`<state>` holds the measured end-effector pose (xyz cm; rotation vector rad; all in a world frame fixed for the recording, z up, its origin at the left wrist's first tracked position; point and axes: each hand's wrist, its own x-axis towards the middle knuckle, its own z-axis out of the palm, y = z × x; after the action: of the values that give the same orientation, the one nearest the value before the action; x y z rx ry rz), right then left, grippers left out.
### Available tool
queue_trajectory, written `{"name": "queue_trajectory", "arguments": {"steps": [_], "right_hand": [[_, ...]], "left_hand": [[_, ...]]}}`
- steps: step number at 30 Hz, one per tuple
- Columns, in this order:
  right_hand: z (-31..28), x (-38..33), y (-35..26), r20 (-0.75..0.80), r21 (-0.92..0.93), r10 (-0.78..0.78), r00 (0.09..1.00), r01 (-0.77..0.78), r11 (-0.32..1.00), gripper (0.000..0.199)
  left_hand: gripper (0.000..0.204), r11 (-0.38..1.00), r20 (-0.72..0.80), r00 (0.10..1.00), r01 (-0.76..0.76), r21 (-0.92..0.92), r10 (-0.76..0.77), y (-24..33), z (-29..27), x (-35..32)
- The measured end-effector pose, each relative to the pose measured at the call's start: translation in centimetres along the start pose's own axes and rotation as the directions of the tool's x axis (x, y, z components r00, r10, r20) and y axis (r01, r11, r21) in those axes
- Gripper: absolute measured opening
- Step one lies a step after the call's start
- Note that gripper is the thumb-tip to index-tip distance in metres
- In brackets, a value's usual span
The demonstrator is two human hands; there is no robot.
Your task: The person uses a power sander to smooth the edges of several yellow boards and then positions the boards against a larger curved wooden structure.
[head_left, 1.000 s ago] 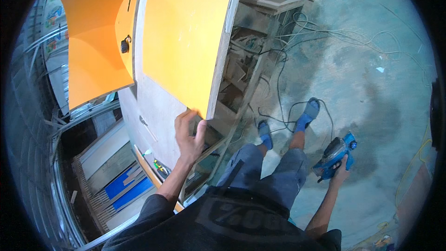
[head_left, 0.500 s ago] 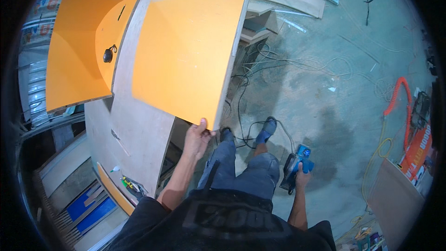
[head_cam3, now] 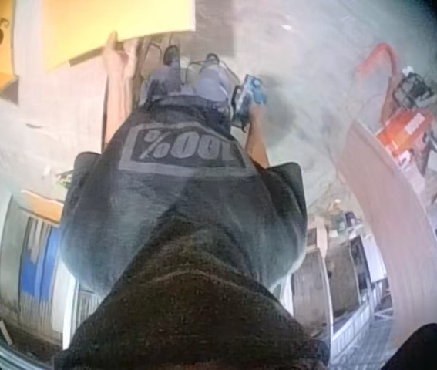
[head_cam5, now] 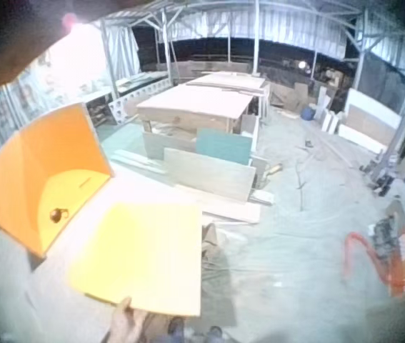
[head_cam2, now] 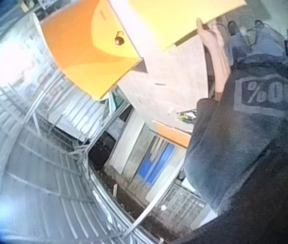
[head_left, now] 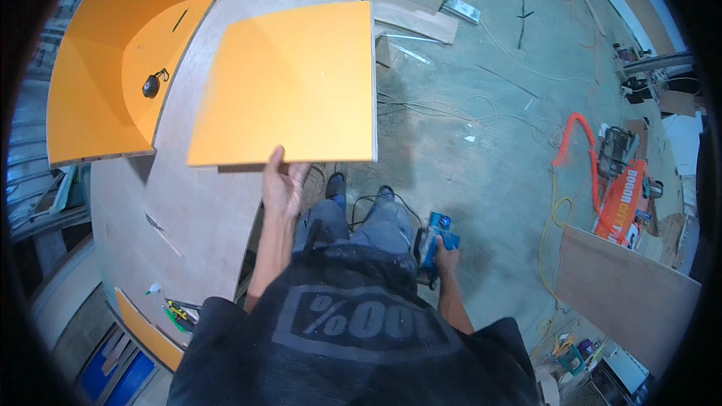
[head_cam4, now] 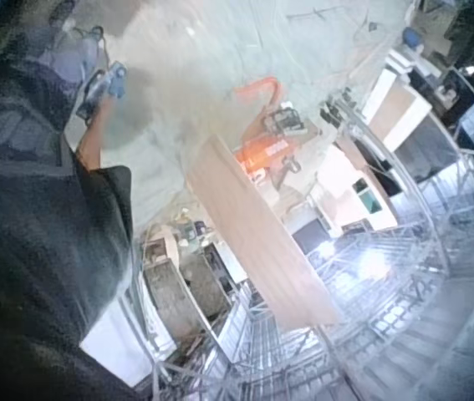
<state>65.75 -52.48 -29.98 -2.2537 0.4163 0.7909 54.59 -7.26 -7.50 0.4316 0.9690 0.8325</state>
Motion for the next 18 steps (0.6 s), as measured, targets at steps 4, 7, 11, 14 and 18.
{"name": "queue_trajectory", "arguments": {"steps": [4,7,11,14,18], "right_hand": [[-1.4,0.0,1.5,0.032,0.151,0.048,0.998,-0.052,0.987,0.037],[0.0,-1.7,0.2,0.03,0.254,0.005,1.0,-0.013,0.967,0.031],[1.8,-3.7,0.6,0.063,0.177,-0.009,0.998,-0.002,0.984,0.03],[0.9,-1.3,4.8,-0.048,0.144,-0.164,0.985,0.17,0.975,0.031],[1.8,-4.8,2.7,0.062,0.178,0.049,0.997,-0.059,0.982,0.034]], "left_hand": [[0.033,0.95,0.156,0.977,-0.183,0.251,0.147,6.1,10.6,-2.2],[0.037,0.896,0.214,0.95,-0.29,0.338,0.227,9.2,13.2,-1.0],[0.048,0.856,0.208,0.925,-0.374,0.357,0.317,11.1,13.6,-0.1],[0.048,0.845,0.241,0.9,-0.427,0.322,0.363,10.7,16.4,-0.6],[0.049,0.807,0.211,0.898,-0.441,0.393,0.387,12.4,16.1,-0.3]]}}
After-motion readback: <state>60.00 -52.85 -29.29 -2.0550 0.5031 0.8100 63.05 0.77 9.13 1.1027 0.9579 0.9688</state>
